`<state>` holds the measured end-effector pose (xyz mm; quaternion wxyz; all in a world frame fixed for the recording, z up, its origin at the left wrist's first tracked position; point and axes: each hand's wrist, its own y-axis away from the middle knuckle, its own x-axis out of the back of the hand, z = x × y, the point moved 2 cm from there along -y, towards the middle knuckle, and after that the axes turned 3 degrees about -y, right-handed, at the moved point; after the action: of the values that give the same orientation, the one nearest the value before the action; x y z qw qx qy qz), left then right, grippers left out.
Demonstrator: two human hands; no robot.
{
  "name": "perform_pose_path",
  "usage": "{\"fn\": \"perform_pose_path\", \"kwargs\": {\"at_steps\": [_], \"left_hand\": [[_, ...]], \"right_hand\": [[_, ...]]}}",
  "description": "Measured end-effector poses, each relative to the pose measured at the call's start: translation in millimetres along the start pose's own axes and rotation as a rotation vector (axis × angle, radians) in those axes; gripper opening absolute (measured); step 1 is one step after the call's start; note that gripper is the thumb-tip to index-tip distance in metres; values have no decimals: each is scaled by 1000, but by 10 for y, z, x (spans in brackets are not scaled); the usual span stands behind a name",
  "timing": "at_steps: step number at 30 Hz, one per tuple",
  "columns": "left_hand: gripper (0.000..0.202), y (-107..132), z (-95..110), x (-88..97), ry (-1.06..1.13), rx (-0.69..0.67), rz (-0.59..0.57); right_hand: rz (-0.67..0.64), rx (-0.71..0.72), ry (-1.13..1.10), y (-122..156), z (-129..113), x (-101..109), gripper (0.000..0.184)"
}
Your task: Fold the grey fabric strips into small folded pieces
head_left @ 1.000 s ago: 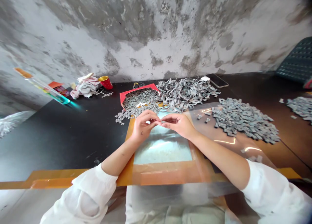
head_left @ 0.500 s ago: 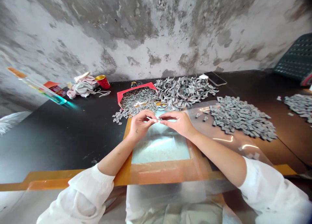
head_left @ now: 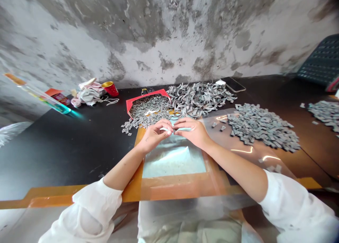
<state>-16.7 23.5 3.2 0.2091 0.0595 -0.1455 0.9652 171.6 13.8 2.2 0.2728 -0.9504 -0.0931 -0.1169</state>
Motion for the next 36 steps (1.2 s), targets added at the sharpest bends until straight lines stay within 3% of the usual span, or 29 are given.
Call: {"fn": "perform_pose_path", "kwargs": {"at_steps": [4,10,14,26,36], "left_hand": [[22,7,-22,7,48,164,11],[23,16,-54,-21,36,342,4],[29,4,-64,-30,83,365,58],[39,-7,-40,-31,153,354,16],[38,-8,-69,-74,76,261,77]], "right_hand": [[84,86,165,-3,32,36,21],[20,179,242,-2,-4,37,17],[-14,209,218,11,-35,11,14],[-52,26,-5,0,9,-1,17],[-11,101,199,15,-46,-6,14]]}}
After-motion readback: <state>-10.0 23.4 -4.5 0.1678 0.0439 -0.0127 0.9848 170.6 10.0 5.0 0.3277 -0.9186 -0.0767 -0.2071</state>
